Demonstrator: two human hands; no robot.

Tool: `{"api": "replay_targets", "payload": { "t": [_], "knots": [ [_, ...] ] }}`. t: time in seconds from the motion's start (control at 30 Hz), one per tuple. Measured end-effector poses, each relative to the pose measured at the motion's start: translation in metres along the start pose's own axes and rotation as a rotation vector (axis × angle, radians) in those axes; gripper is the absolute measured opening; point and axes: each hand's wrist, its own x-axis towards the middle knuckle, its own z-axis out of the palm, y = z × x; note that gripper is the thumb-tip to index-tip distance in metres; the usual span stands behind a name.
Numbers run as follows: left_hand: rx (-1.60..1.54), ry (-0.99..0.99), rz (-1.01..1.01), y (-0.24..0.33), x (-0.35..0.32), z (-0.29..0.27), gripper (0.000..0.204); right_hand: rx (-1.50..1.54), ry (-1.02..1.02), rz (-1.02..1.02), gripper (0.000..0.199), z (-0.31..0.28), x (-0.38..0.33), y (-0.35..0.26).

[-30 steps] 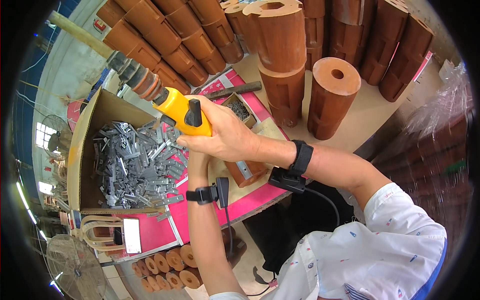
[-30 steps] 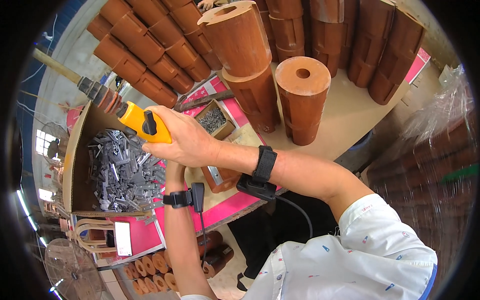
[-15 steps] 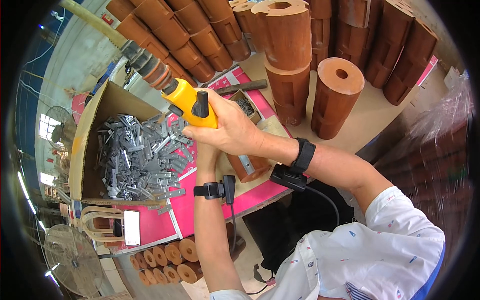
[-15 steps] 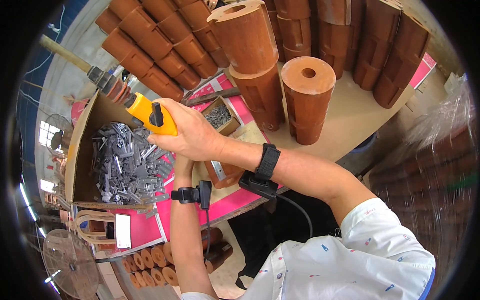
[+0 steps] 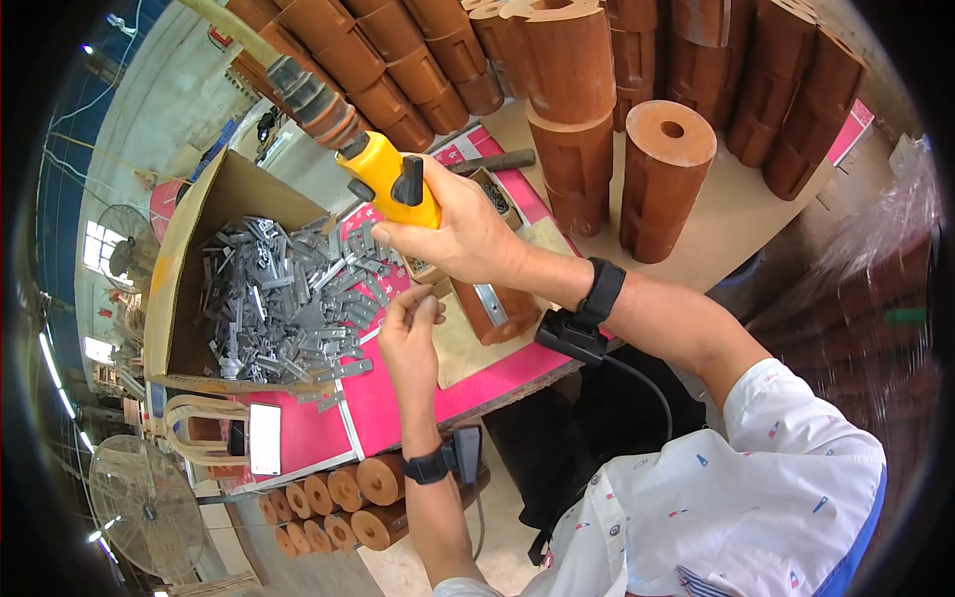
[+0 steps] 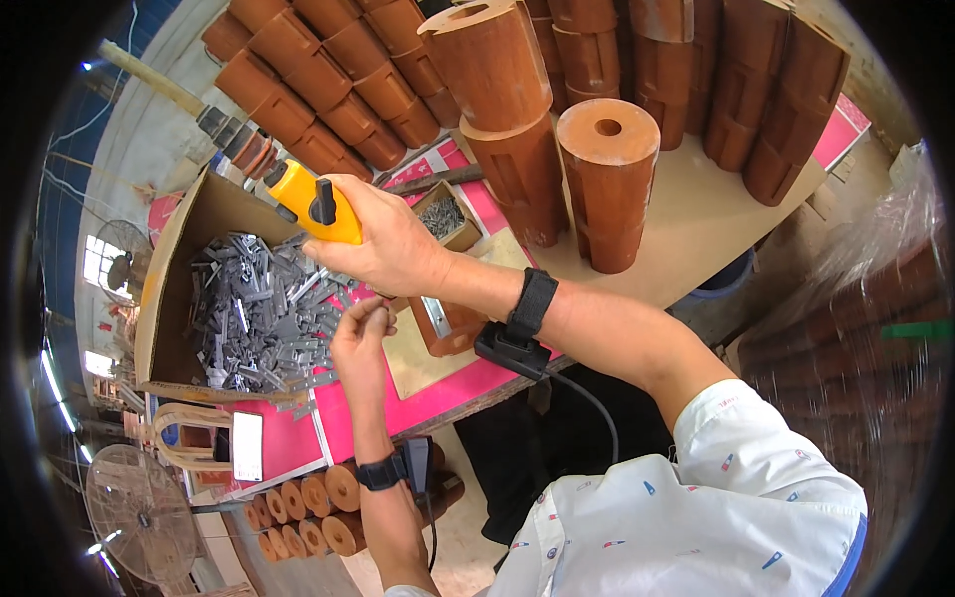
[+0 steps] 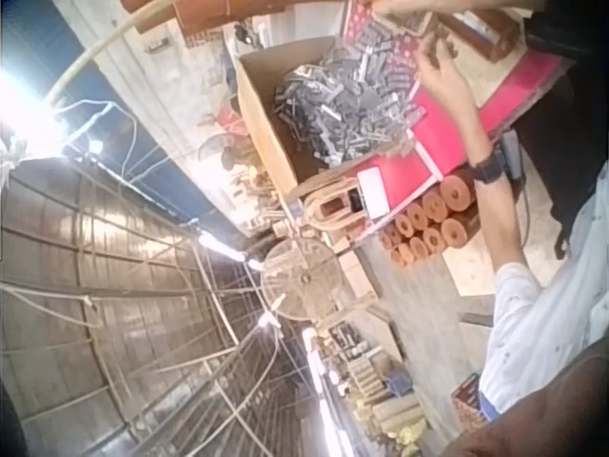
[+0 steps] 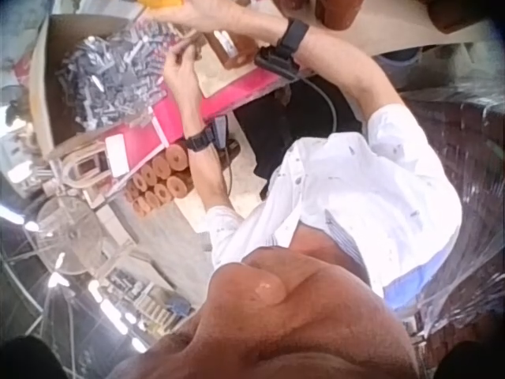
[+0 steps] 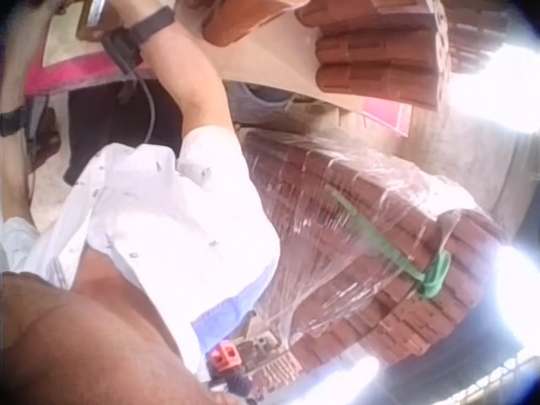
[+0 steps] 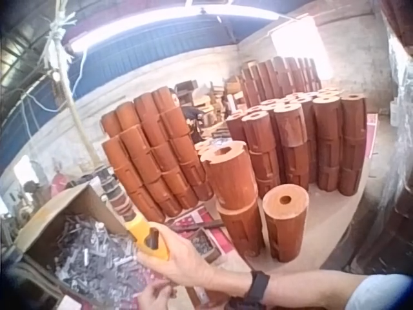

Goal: Assembling small wooden furniture components using an electric screwdriver.

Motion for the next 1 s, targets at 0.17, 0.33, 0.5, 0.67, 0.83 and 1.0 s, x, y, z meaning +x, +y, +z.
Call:
{"api": "replay_targets", "payload": {
  "t": [0.17,0.33,0.5,0.67,0.83,1.0],
  "knots": [
    [-0.018,0.021,0.074,-0.014,-0.026,0.000,0.018,-0.016,0.003,0.043,0.055,0.003,0.001,-0.005],
    [-0.091,0.068,0.089,-0.007,-0.035,0.014,0.018,0.121,0.022,0.127,0.048,0.001,0.003,-0.016],
    [-0.131,0.014,0.108,0.001,-0.036,0.024,0.019,0.232,-0.008,0.141,0.045,0.002,0.003,-0.037],
    [-0.021,0.012,0.131,0.009,-0.041,0.028,0.021,0.246,-0.019,0.137,0.046,0.005,-0.002,-0.052],
    [-0.032,0.010,0.094,0.008,-0.042,0.031,0.030,0.230,-0.025,0.174,0.045,0.003,-0.003,-0.053],
    [-0.050,0.007,0.079,0.009,-0.042,0.033,0.028,0.225,-0.027,0.172,0.044,0.002,-0.005,-0.051]
  ]
}}
